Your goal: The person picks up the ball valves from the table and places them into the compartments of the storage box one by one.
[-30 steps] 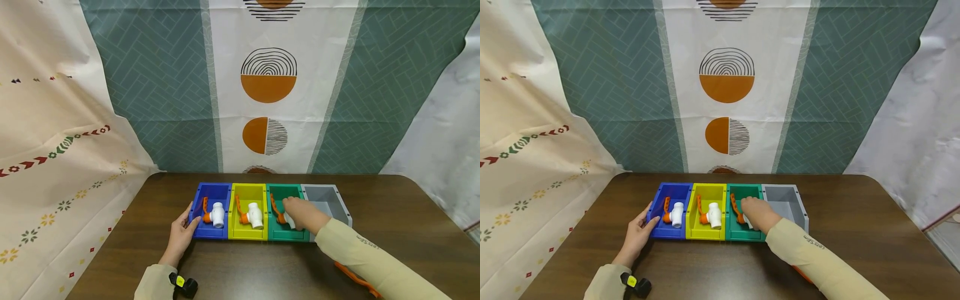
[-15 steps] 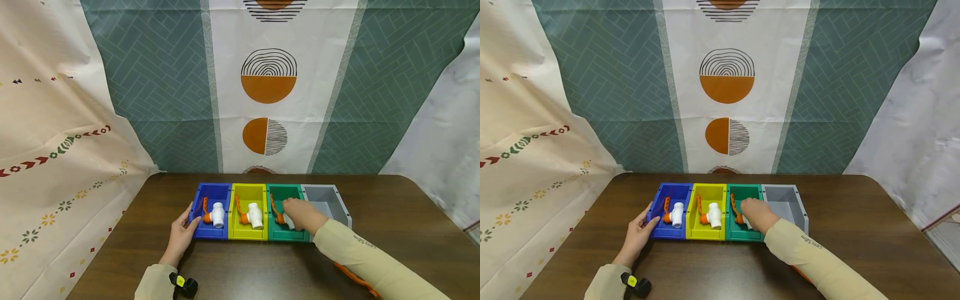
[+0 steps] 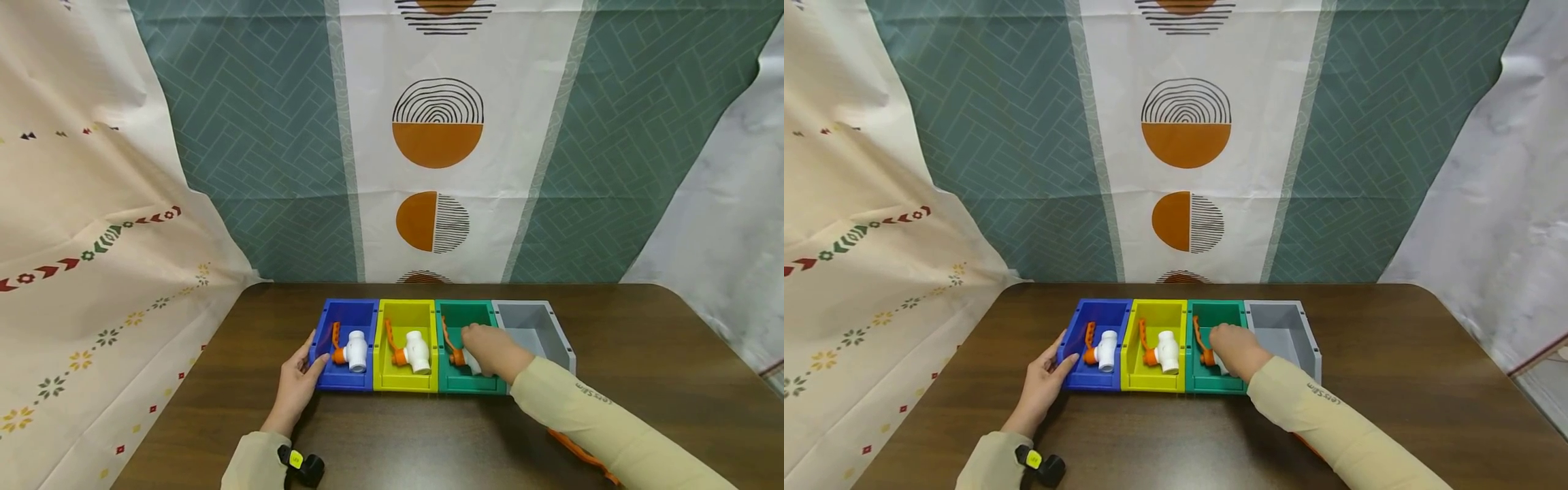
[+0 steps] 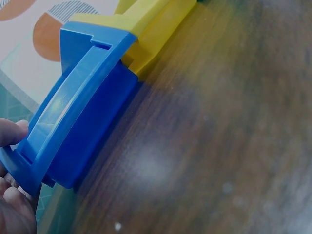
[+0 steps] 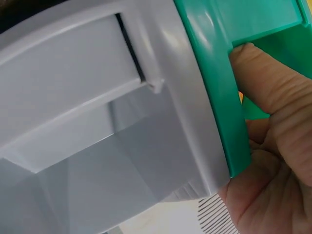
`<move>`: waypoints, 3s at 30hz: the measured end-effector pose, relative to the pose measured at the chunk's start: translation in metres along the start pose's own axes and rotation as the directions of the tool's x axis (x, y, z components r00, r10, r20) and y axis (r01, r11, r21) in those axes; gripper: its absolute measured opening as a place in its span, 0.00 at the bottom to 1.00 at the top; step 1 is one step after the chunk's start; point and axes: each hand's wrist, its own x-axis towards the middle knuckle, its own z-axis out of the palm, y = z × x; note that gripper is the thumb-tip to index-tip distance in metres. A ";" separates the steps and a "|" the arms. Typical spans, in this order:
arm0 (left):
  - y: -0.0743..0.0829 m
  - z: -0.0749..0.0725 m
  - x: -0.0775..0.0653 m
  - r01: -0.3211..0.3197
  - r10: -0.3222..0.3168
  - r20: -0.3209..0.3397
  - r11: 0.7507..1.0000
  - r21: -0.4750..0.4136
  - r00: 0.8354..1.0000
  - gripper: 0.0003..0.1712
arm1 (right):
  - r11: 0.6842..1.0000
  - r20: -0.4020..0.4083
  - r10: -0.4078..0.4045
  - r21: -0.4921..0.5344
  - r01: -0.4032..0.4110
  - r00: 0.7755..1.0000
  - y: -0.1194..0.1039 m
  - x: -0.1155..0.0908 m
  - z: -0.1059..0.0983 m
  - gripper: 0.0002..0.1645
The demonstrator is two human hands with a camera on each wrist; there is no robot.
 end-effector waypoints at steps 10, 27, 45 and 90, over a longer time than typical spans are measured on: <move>-0.003 0.000 0.001 0.017 -0.016 -0.007 1.000 0.005 1.000 0.33 | 1.000 -0.010 0.009 -0.022 -0.009 1.000 -0.002 0.000 0.002 0.28; 0.001 -0.001 0.000 0.005 -0.005 -0.004 1.000 -0.001 1.000 0.33 | 1.000 -0.006 0.030 0.004 -0.030 1.000 -0.006 -0.002 -0.003 0.23; 0.002 0.003 -0.002 -0.011 0.011 -0.004 1.000 0.004 1.000 0.33 | 0.998 0.034 0.029 0.051 -0.031 0.999 -0.005 -0.007 -0.007 0.24; 0.003 0.002 -0.002 0.033 -0.033 -0.001 0.998 0.049 0.999 0.33 | 0.947 -0.194 -0.044 0.304 0.103 0.980 0.000 -0.044 -0.015 0.29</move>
